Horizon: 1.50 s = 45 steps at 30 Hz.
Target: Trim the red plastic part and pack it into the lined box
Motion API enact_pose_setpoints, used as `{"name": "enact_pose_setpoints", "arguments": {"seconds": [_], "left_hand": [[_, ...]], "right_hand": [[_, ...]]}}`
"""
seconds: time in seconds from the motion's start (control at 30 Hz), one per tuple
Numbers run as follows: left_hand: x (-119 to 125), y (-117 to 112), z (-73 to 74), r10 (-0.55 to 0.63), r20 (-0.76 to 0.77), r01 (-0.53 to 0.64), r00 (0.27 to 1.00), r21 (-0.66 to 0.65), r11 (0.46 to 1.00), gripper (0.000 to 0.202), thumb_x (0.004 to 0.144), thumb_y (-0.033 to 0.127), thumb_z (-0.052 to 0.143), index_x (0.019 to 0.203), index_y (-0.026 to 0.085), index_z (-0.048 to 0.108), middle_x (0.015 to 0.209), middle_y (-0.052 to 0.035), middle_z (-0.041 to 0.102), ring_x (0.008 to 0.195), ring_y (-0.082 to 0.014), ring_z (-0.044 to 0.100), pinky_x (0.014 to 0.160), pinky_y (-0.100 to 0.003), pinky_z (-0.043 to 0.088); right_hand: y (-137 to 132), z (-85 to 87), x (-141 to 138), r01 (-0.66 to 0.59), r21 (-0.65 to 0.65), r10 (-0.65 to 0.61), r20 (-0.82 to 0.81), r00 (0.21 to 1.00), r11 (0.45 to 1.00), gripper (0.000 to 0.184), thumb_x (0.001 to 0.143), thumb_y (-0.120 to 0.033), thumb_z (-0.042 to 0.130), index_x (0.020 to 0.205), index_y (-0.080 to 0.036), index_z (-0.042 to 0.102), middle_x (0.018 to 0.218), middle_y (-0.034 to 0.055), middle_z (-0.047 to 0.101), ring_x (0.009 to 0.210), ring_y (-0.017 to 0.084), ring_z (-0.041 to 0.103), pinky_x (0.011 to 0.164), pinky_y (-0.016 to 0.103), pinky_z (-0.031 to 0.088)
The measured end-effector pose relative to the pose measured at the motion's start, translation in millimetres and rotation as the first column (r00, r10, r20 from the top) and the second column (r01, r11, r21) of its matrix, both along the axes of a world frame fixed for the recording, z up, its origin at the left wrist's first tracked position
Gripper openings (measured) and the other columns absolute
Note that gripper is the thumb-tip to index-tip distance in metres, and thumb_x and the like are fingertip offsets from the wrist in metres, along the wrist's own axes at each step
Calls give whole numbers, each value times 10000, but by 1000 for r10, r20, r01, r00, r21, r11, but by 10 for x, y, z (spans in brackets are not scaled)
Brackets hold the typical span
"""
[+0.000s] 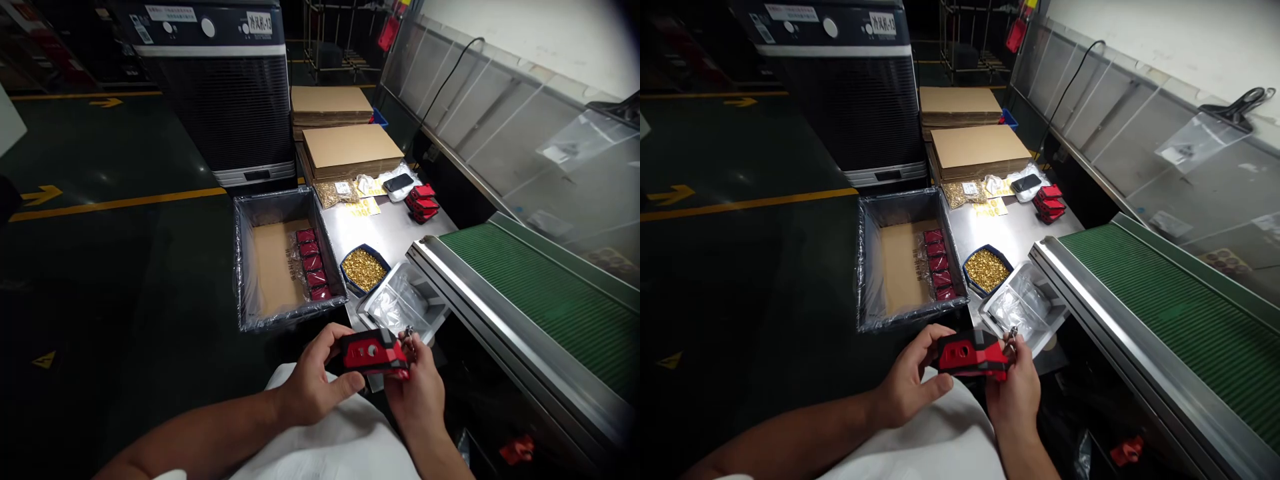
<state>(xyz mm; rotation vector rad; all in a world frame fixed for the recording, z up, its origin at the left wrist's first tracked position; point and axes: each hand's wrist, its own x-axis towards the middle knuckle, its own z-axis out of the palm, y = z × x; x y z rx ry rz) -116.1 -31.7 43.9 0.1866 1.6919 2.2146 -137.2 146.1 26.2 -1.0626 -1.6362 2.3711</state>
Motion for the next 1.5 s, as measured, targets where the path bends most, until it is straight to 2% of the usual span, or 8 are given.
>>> {"name": "enact_pose_setpoints", "arguments": {"seconds": [0.13,0.53,0.73,0.8,1.0,1.27,1.37,1.5], "left_hand": [[-27,-8,105,-11,-42,6,999,-122,992,492,891,414,664,1314,223,500,1208,-92,617,1056,-243,581,932,-352,445],[-33,171,66,62,142,-31,988,-207,978,410,791,527,731,798,174,522,715,0,557,668,-148,483,638,-291,373],[-76,157,-51,171,-52,-177,984,-168,970,467,976,537,467,711,164,560,803,-38,544,765,-165,520,734,-309,400],[-153,134,-47,145,-41,-150,989,-184,971,488,1010,527,376,808,160,626,927,-66,581,887,-188,552,842,-329,413],[-305,140,-56,-391,226,407,892,-28,913,739,800,651,680,1322,149,534,1163,-134,636,1055,-294,592,921,-418,472],[-172,90,5,-184,-102,157,978,-232,960,1017,624,370,906,1486,240,381,1404,-126,449,1233,-299,514,1075,-425,425],[-176,51,26,-192,-175,152,966,-220,964,1040,635,327,897,1508,250,337,1392,-128,465,1220,-302,528,1077,-436,432],[-196,1,20,-203,-265,152,943,-199,968,1137,610,282,915,1537,285,257,1372,-116,508,1191,-309,563,1087,-456,422]], "right_hand": [[-17,129,-68,75,-181,-70,34,997,981,241,820,-401,636,853,-182,542,576,-60,525,461,84,463,433,196,422],[55,272,17,-82,331,118,-90,989,940,361,921,-518,486,787,-183,498,606,-30,511,489,100,444,450,231,364],[45,315,16,-130,254,190,-231,954,958,309,948,-475,473,840,-188,507,578,-24,512,489,112,471,432,217,337],[45,309,36,-196,226,253,-262,931,954,292,962,-452,469,842,-188,509,582,-19,517,508,109,481,455,210,353],[-3,294,112,-255,292,343,-309,887,922,275,972,-457,483,921,-190,524,694,6,604,626,122,572,592,231,468],[174,199,69,-37,130,62,-192,979,991,317,853,-437,691,899,-202,483,720,-22,592,657,113,569,678,251,529],[242,214,148,-235,6,232,-185,955,972,305,848,-433,693,980,-207,536,585,-63,425,539,78,426,572,212,460],[274,360,260,-621,19,618,-127,776,784,692,734,-481,801,1294,-228,482,654,-52,439,572,84,422,519,191,395]]}}
